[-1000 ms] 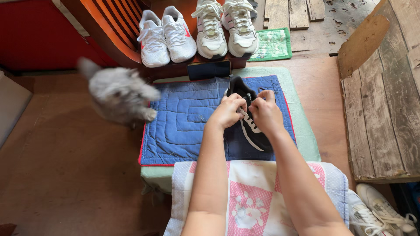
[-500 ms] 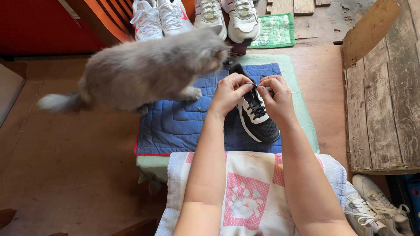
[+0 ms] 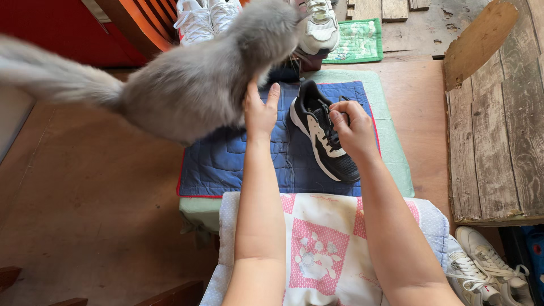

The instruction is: The person unlaces a black and white sneaker, then re-laces it by threading the laces through the eyelets and tying a knot. A gray cat sits nearby and is briefly petted during the task.

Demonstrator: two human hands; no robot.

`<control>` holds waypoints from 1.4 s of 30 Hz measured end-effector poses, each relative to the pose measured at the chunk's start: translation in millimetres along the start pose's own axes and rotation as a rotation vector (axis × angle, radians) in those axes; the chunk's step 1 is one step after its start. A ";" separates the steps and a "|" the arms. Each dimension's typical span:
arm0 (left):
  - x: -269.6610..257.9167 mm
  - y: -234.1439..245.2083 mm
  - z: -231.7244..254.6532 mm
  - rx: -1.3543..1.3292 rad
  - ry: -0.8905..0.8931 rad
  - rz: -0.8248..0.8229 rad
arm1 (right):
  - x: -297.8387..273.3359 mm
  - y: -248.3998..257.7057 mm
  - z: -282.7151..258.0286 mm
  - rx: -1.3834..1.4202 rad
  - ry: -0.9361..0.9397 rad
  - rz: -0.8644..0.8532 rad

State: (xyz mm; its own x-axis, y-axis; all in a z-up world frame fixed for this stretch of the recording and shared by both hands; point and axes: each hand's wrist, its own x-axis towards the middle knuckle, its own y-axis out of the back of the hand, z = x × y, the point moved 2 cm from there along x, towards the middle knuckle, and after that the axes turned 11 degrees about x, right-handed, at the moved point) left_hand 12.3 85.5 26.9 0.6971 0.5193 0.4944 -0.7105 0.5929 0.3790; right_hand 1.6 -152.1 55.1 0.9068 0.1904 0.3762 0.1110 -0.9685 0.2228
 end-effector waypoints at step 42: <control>-50.1 10.2 42.3 0.189 -0.035 0.113 | -5.5 38.7 33.8 0.588 -0.173 0.006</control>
State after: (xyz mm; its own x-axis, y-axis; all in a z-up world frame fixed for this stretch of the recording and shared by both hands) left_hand -33.9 39.6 39.1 0.6104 0.5522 0.5679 -0.7917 0.4043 0.4579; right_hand 14.6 -196.0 31.3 0.9556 0.2032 0.2134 0.2665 -0.9050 -0.3316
